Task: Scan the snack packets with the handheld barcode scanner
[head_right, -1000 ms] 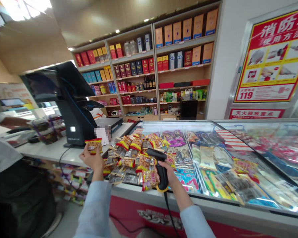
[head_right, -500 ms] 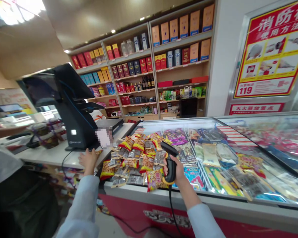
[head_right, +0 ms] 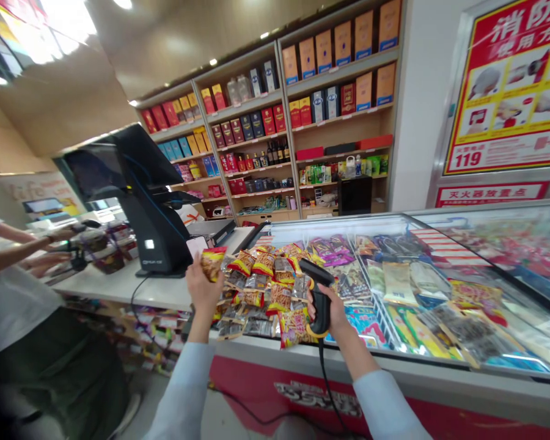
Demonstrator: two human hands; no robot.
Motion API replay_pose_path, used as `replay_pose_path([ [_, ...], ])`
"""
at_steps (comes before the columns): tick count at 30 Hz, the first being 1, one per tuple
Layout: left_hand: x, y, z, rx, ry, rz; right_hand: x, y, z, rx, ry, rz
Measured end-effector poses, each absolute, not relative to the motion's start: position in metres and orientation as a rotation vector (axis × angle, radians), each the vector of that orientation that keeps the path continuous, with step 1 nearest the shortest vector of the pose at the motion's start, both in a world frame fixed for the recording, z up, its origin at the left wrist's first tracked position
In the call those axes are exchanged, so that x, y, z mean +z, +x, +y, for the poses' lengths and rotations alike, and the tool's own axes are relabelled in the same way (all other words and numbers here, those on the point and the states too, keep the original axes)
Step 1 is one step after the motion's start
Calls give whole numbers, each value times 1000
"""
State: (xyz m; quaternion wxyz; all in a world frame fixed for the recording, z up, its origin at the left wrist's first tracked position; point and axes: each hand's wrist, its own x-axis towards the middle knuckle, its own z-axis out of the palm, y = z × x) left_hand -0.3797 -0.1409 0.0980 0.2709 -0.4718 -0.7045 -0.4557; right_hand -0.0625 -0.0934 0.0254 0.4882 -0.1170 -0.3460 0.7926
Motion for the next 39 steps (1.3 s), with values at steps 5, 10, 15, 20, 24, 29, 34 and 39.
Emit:
replay_pose_path([
  [5,83,-314,-108,-1622,-1514,-1862,25,-64,-96,1945,-272,-871],
  [10,80,-317,-93,-2390,-1395,-1901,23,-66,-94,1950,-270,-892],
  [15,101,-311,-98,-3382,-1364,-1673,22,-65,-93,1951,-254,-884],
  [20,108,-279,-107,-3535,-1810,-1396,23,-64,-94,1957,-245,-859],
  [24,110,-270,-112,-3296,-1838,-1499,24,-65,-96,1952,-242,-869],
  [29,112,-283,-120,-2540,-1494,-1709,23,-65,-94,1961,-241,-866],
  [34,91,-291,-122,-1778,-1525,-1870,25,-65,-96,1954,-242,-857],
  [39,58,-286,-109,-1923,-1741,-1868,27,-66,-99,1913,-233,-893],
])
